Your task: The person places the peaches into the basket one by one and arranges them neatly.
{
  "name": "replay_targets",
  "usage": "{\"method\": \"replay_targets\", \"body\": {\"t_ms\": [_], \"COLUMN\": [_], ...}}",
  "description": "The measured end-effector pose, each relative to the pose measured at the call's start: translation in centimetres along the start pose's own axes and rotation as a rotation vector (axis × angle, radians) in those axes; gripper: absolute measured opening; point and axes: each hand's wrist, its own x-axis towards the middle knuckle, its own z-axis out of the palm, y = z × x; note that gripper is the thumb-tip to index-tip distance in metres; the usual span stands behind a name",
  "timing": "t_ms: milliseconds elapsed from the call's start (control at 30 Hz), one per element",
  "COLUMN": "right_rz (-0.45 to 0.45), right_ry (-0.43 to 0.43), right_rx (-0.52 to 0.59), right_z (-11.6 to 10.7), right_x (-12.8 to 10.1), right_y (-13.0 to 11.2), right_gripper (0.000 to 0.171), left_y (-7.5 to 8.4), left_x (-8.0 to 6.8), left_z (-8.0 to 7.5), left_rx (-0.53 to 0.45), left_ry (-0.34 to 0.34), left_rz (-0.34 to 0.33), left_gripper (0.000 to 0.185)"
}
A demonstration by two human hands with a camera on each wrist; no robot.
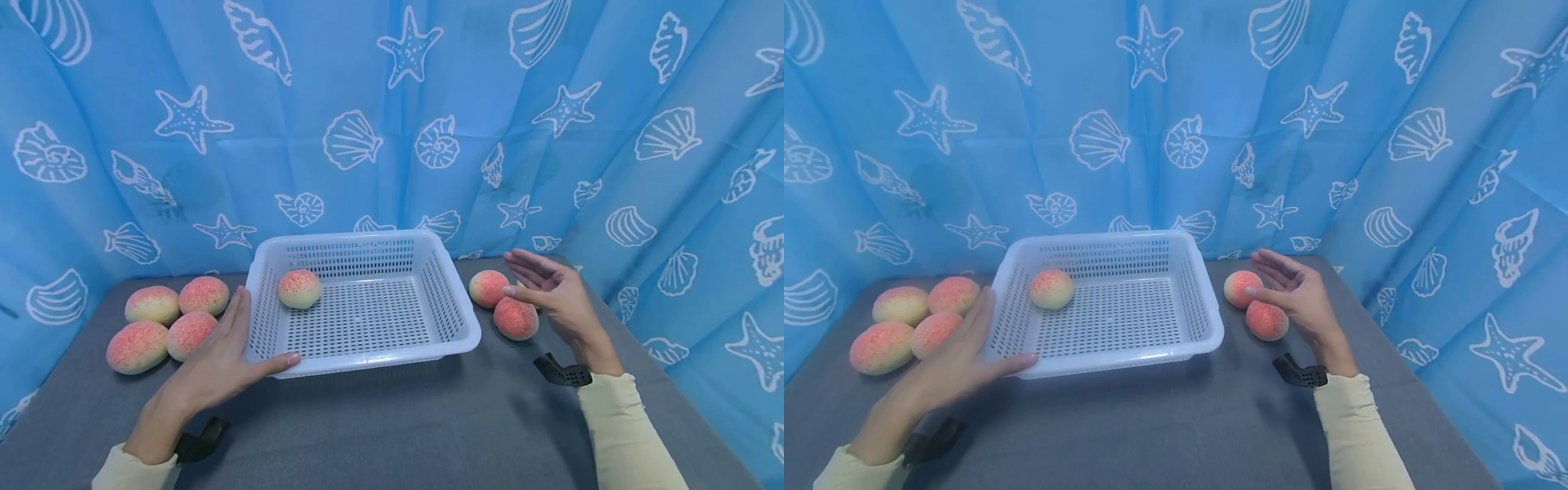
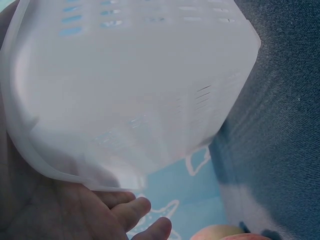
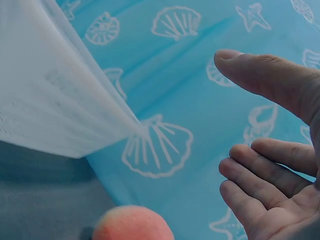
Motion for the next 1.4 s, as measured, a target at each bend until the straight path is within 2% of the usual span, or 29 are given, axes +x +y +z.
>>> {"method": "replay_targets", "body": {"t_ms": [167, 333, 567, 833, 1000, 1167, 1400], "right_rz": [0.000, 0.035, 0.057, 0.067, 0.063, 0.088, 0.128], "right_ry": [0.040, 0.125, 0.245, 0.329, 0.404, 0.421, 0.370], "right_rx": [0.028, 0.024, 0.027, 0.075, 0.053, 0.049, 0.075], "right_z": [-1.3, -2.6, -4.7, -7.1, -8.5, -9.4, -9.9], "right_x": [0.0, 0.0, 0.0, -0.8, -1.3, -1.7, -2.0], "right_y": [0.3, 0.9, 2.7, 4.2, 5.5, 6.5, 8.3], "right_gripper": [0.071, 0.071, 0.073, 0.074, 0.072, 0.075, 0.079], "left_y": [0.0, -0.1, 0.0, 0.0, 0.0, 0.0, 0.0], "left_x": [-0.1, -0.2, -0.2, -0.1, 0.0, 0.0, 0.1], "left_z": [0.0, 0.0, -0.1, -0.1, -0.1, 0.0, 0.0], "left_rx": [-0.018, -0.020, -0.009, -0.006, -0.008, -0.011, -0.012], "left_ry": [-0.004, 0.002, 0.000, 0.001, 0.002, 0.001, -0.001], "left_rz": [-0.005, -0.007, -0.013, -0.004, -0.003, -0.005, -0.008], "left_gripper": [0.133, 0.133, 0.134, 0.134, 0.134, 0.134, 0.134]}}
